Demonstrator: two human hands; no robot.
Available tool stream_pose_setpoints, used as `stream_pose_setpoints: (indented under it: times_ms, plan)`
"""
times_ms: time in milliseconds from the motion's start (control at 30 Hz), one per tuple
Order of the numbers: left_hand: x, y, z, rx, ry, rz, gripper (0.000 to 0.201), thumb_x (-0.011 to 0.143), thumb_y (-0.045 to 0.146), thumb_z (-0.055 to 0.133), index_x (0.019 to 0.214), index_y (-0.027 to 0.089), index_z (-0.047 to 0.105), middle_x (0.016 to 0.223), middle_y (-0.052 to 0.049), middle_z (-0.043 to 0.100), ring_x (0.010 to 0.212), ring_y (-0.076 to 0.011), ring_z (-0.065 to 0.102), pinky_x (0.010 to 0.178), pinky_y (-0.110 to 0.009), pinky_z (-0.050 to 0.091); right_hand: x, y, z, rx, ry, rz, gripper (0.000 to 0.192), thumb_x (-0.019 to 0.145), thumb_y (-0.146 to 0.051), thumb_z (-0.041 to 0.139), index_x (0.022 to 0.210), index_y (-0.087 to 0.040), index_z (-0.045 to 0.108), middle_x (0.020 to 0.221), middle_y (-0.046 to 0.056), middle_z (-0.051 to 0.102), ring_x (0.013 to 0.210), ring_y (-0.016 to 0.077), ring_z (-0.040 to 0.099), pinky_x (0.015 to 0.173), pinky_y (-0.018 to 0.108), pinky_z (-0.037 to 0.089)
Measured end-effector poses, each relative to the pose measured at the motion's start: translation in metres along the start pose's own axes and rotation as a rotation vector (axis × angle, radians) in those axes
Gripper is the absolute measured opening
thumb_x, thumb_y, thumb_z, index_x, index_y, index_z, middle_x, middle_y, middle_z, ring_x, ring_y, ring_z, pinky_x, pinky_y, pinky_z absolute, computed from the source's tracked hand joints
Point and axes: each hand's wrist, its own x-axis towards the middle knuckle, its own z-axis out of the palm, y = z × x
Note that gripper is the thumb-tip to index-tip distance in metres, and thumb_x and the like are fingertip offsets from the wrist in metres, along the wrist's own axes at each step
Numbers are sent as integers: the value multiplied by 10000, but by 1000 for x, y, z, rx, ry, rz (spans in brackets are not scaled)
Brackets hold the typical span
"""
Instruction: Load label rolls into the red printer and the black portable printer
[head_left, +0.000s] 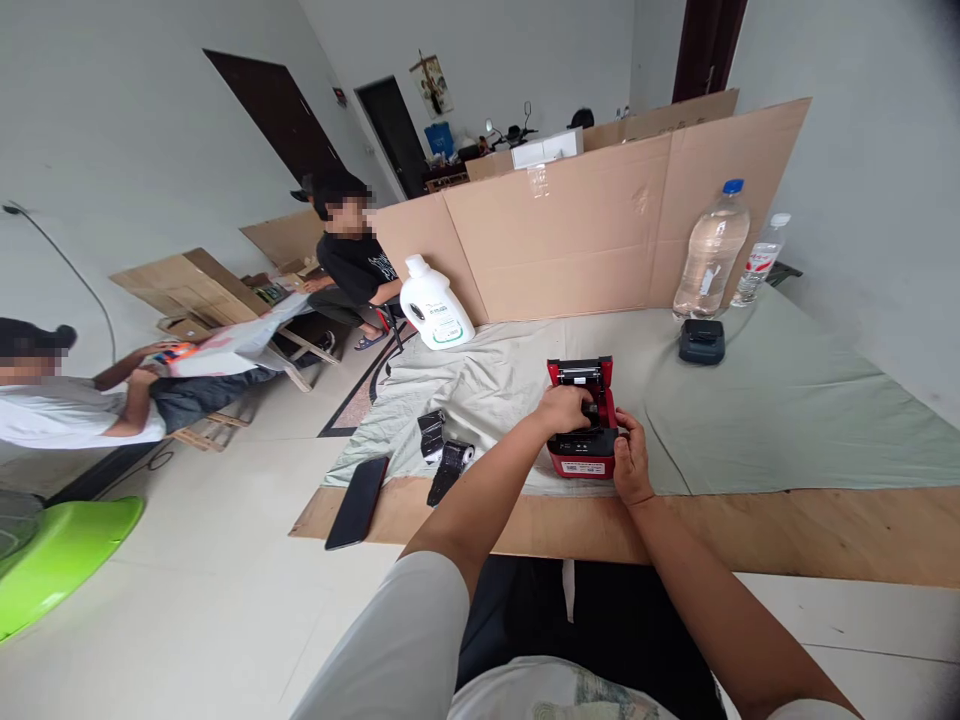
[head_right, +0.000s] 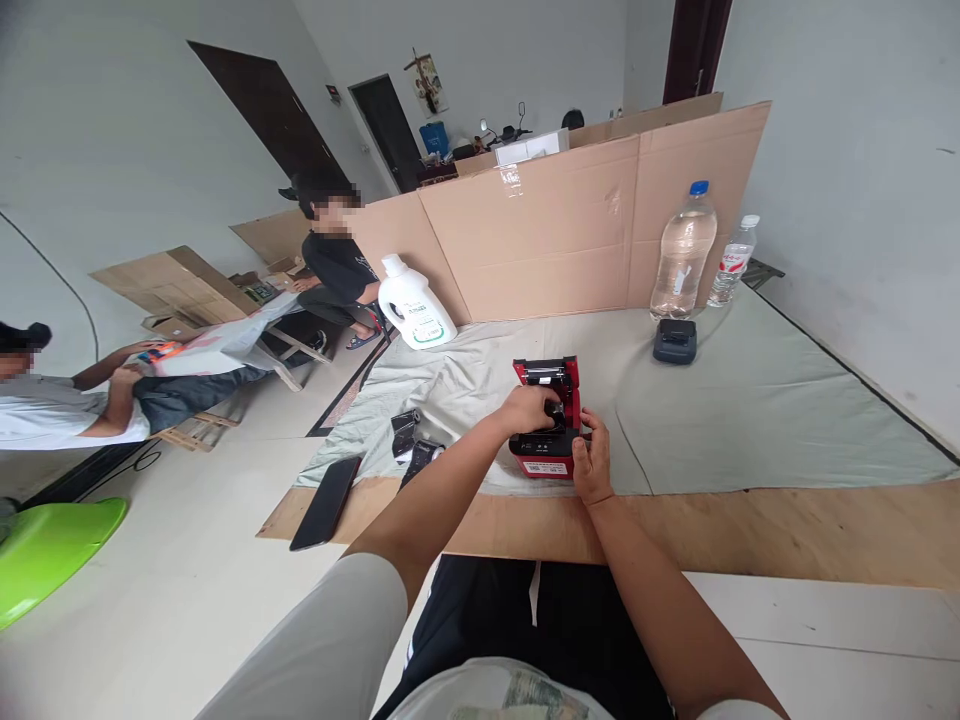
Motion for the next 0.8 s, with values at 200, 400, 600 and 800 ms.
stream_pose_setpoints:
  times_ms: [200,400,600,800]
  plan:
    - [-55,-44,-39,-941,-130,92,439,590,264,635,1007,131,659,898,-57,680,761,-182,621,693,-289,487,1,1,0,38,9,35,503,915,-538,392,1235,-166,504,1302,160,521,1193,272,506,994,492,416]
    - [-146,-131,-77,-972,-207,-195,517,556,335,624,1024,113,642,800,-70,674,687,-207,616,626,-299,470,0,1,1,54,16,76,506,905,-535,410,1237,-167,508,1273,154,536,1129,270,537,956,483,435]
    - [-207,-216,-61,-316,-246,-500,452,535,247,598,978,182,666,886,-44,694,828,-234,623,708,-288,470,-1,2,1,45,22,101,491,897,-528,422,1227,-177,519,1232,139,554,1134,273,531,981,511,415]
    - [-213,-236,-25,-90,-213,-506,390,544,174,611,934,183,612,1025,-71,672,955,-250,622,804,-295,467,0,2,1,51,29,102,486,893,-522,427,1222,-178,525,1216,144,564,1076,269,558,934,508,453]
